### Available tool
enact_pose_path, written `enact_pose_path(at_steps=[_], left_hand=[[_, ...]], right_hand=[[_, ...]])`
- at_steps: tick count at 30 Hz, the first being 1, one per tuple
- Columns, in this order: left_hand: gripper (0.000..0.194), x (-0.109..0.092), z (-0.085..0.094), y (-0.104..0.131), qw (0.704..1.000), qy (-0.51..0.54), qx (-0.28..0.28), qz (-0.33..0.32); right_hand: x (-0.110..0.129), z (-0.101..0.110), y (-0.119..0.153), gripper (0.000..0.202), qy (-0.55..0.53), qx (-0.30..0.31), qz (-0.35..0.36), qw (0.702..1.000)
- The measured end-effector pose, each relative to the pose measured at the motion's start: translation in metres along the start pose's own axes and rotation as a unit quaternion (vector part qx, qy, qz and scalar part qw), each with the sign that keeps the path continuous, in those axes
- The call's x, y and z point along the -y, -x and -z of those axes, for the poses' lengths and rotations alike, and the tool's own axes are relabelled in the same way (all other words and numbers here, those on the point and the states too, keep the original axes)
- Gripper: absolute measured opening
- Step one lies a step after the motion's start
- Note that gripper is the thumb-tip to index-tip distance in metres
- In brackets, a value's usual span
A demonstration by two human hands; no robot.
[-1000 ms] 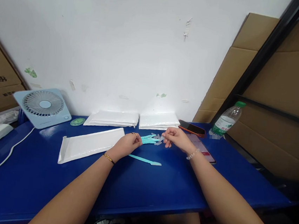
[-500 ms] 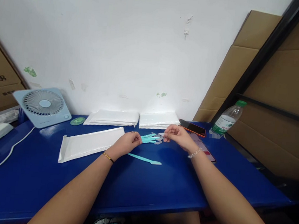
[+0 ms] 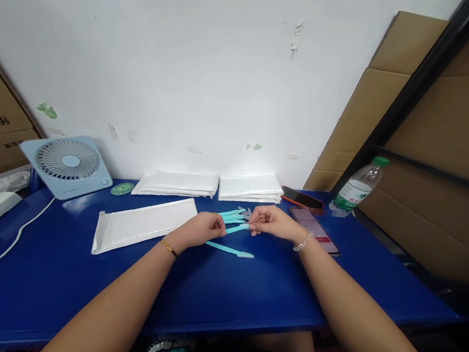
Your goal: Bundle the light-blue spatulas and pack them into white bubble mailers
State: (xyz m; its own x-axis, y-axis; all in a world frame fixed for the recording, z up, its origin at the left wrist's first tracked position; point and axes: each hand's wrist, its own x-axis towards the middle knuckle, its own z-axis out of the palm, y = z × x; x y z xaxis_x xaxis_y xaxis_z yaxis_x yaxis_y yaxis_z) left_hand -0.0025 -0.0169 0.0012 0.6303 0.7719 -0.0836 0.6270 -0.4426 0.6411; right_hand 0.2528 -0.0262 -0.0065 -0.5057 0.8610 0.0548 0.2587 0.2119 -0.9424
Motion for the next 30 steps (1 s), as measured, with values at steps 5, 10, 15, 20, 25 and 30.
enact_pose_path(at_steps=[5,10,15,20,25,30], left_hand=[[0.021,0.002,-0.003,-0.004,0.989,-0.134,-0.062,-0.001],[0.018,0.011,-0.007,-0.011,0.962,-0.242,-0.124,-0.013],[0.012,0.013,-0.009,-0.012,0.961,-0.247,-0.124,-0.003],[0.01,0.014,-0.005,-0.01,0.97,-0.206,-0.129,0.002],[0.013,0.012,0.0,-0.007,0.981,-0.126,-0.146,0.018],[0.017,0.01,0.002,-0.006,0.988,-0.071,-0.136,0.027]], right_hand=[[-0.008,0.007,-0.002,0.016,0.254,-0.084,0.041,0.963],[-0.017,0.007,-0.006,0.009,0.368,-0.064,0.038,0.927],[-0.013,0.007,-0.003,0.008,0.342,-0.061,0.015,0.937],[-0.009,0.009,-0.002,0.017,0.215,-0.096,-0.01,0.972],[-0.01,0.014,-0.003,0.028,0.083,-0.122,-0.017,0.989],[-0.009,0.011,-0.005,0.035,-0.004,-0.14,-0.031,0.99]])
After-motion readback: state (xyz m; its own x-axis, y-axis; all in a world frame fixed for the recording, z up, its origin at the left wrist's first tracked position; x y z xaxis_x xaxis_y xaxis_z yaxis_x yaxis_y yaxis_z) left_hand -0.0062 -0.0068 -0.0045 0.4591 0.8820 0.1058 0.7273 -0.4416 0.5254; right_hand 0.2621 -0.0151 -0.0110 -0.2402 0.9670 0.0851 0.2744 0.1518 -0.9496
